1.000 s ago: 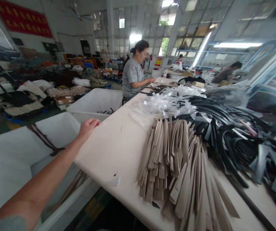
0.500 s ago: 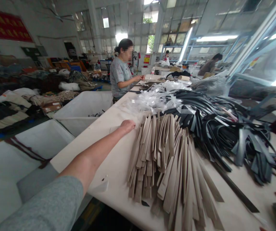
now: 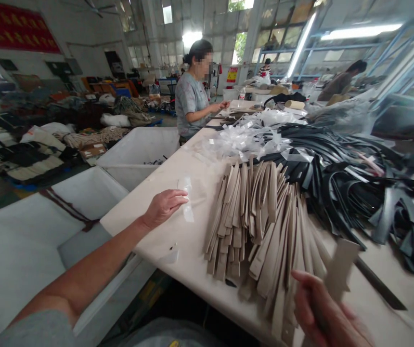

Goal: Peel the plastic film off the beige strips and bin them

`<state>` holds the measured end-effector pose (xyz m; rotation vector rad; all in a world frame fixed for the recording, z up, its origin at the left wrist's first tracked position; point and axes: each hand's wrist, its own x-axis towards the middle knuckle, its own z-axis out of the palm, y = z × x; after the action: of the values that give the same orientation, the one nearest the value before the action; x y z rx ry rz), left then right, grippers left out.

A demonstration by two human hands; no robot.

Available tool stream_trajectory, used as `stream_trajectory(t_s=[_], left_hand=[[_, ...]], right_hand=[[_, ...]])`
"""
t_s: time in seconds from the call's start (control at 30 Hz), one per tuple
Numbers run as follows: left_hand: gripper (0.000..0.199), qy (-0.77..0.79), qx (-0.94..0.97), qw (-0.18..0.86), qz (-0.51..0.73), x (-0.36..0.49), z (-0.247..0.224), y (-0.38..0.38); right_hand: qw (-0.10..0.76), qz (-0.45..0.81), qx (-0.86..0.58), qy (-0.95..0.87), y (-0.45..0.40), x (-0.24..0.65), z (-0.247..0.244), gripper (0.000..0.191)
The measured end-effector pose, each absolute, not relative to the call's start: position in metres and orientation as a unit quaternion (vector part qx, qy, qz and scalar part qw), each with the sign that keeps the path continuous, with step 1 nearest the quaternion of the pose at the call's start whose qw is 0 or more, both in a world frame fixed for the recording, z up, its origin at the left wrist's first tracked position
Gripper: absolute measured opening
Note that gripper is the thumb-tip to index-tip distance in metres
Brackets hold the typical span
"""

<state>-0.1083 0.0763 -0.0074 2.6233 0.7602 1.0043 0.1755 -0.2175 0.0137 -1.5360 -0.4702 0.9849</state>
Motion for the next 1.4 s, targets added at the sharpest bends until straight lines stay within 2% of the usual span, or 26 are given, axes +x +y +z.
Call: stream_trajectory(t_s=[0.13,0.3,0.5,0.63,0.7,0.8,0.9,1.07,1.17,1.4], left_hand=[[0.020,0.274,0.881,0.139,0.360,-0.130,0.000,0.051],[0.019,0.257,0.878,0.140,0.379,-0.136,0.003,0.047],[0.020,0.272,0.874,0.182,0.359,-0.125,-0.002,0.054],[0.026,0.390,0.810,0.192,0.394,-0.127,-0.002,0.053],[0.029,0.443,0.769,0.241,0.393,-0.130,0.001,0.046],[0.044,0.401,0.735,0.434,0.332,-0.124,0.007,0.029],[0.038,0.330,0.680,0.587,0.290,-0.105,0.011,0.011],[0.024,0.338,0.625,0.621,0.331,-0.081,0.015,-0.001],[0.027,0.357,0.524,0.667,0.392,-0.081,0.015,0.003],[0.031,0.283,0.316,0.769,0.479,-0.076,0.020,0.007]], right_hand=[[0.501,0.546,-0.581,-0.335,-0.144,0.115,0.029,0.053],[0.463,0.584,-0.536,-0.396,-0.076,0.065,0.014,0.046],[0.477,0.580,-0.543,-0.376,-0.054,0.041,0.006,0.034],[0.500,0.541,-0.567,-0.368,-0.055,0.055,0.009,0.032],[0.504,0.519,-0.579,-0.376,-0.056,0.061,0.011,0.031],[0.495,0.491,-0.592,-0.405,-0.059,0.064,0.013,0.030],[0.475,0.461,-0.605,-0.443,-0.063,0.061,0.013,0.030],[0.453,0.429,-0.612,-0.486,-0.079,0.064,0.020,0.031],[0.445,0.439,-0.598,-0.501,-0.099,0.072,0.026,0.034],[0.373,0.482,-0.597,-0.522,-0.134,0.068,0.014,0.048]])
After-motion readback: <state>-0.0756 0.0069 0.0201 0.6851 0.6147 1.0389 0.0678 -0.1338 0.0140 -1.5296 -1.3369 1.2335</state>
